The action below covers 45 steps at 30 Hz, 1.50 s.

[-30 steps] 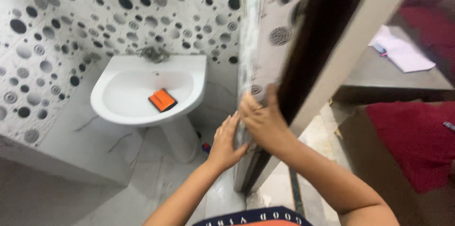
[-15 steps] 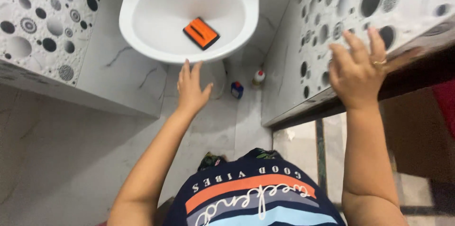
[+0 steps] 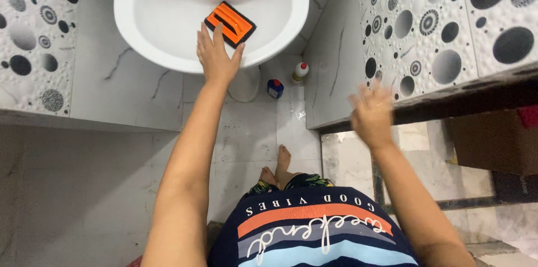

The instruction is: The person applies a blue liquid cleaner from a bottle onto the surface of a sink and the surrounding wall tiles, then places a red cap on the floor.

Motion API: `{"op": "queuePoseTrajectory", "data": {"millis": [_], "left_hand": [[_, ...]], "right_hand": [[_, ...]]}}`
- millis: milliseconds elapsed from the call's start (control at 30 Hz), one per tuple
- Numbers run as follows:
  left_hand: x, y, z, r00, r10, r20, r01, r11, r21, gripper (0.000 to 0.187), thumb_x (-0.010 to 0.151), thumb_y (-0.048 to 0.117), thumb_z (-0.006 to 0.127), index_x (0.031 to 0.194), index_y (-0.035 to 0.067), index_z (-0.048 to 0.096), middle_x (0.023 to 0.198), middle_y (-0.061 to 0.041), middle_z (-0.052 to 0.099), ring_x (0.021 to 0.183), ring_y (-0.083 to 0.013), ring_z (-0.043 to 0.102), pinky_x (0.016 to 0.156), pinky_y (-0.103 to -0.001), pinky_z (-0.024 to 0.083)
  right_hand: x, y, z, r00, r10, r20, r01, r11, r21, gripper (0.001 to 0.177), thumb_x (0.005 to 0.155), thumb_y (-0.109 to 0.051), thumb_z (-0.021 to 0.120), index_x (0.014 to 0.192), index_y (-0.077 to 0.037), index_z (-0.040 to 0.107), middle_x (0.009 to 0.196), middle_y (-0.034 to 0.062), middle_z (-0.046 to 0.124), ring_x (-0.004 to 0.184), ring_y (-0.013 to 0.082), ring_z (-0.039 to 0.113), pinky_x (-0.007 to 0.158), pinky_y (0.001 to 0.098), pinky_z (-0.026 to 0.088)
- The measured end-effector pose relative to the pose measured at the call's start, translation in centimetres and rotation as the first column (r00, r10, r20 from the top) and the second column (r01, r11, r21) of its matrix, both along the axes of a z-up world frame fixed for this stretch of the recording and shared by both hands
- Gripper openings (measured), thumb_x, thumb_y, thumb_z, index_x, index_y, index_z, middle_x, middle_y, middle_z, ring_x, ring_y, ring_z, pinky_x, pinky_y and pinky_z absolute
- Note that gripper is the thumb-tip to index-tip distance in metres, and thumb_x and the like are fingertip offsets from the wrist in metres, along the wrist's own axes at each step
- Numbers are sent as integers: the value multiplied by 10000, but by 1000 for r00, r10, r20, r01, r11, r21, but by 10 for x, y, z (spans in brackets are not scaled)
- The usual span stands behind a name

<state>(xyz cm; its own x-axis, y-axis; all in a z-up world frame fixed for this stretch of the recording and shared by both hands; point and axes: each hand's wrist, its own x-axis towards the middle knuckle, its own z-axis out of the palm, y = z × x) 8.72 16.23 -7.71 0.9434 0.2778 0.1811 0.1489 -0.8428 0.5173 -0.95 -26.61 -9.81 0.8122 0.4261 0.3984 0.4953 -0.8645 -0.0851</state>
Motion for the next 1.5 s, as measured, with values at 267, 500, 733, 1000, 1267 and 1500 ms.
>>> {"op": "queuePoseTrajectory", "data": {"millis": [267, 500, 733, 1000, 1267, 1500], "left_hand": [[26, 15, 9, 984, -138, -116, 155, 977, 149, 790, 964, 538, 635, 1572, 99, 389, 1666, -282, 119, 1524, -504, 62, 1168, -684, 30], [0, 26, -1, 968, -115, 221, 101, 992, 74, 572, 1090, 402, 529, 1578, 119, 432, 1723, -196, 303, 1601, -433, 353, 1290, -526, 295], [13, 14, 26, 986, 163, -28, -165, 952, -258, 772, 1007, 199, 643, 1595, -8, 188, 1600, -289, 298, 1241, -381, 623, 982, -450, 562], [8, 3, 33, 971, 50, -234, -1, 979, 203, 277, 1089, 92, 499, 1315, -29, 605, 1211, -202, 712, 991, -292, 762, 805, -415, 580], [3, 4, 18, 995, 17, -97, -11, 998, 56, 304, 1118, 81, 409, 1344, -109, 485, 1146, -266, 637, 1108, -305, 708, 869, -373, 569], [6, 2, 27, 987, 3, -163, 30, 979, 202, 415, 1019, 143, 595, 1397, -28, 568, 1256, -270, 677, 1070, -303, 727, 769, -397, 567]], "right_hand": [[27, 70, -146, 743, 117, -659, -15, 987, 158, 534, 755, -56, 714, 1284, -70, 639, 1393, 168, 581, 1372, 409, 451, 1121, 542, 357], [91, 115, -327, 212, -119, -970, 166, 983, -84, 610, 869, -178, 705, 1438, -110, 493, 1458, 155, 546, 1352, 349, 511, 1105, 425, 446], [148, 166, -453, 236, -120, -964, 114, 989, -95, 798, 858, -222, 693, 1551, -26, 350, 1508, 236, 472, 1349, 379, 522, 1122, 415, 459], [231, 231, -587, 382, -149, -912, 73, 989, -131, 764, 831, -260, 730, 1465, 1, 392, 1372, 248, 525, 1227, 365, 581, 1041, 403, 495], [261, 237, -641, 489, -204, -848, 226, 969, -103, 696, 777, -300, 792, 1339, -11, 500, 1214, 230, 604, 1094, 352, 635, 950, 410, 526], [203, 219, -582, 500, -246, -830, 218, 964, -154, 641, 730, -336, 846, 1228, -21, 595, 1076, 214, 672, 979, 340, 682, 871, 416, 554]]}}
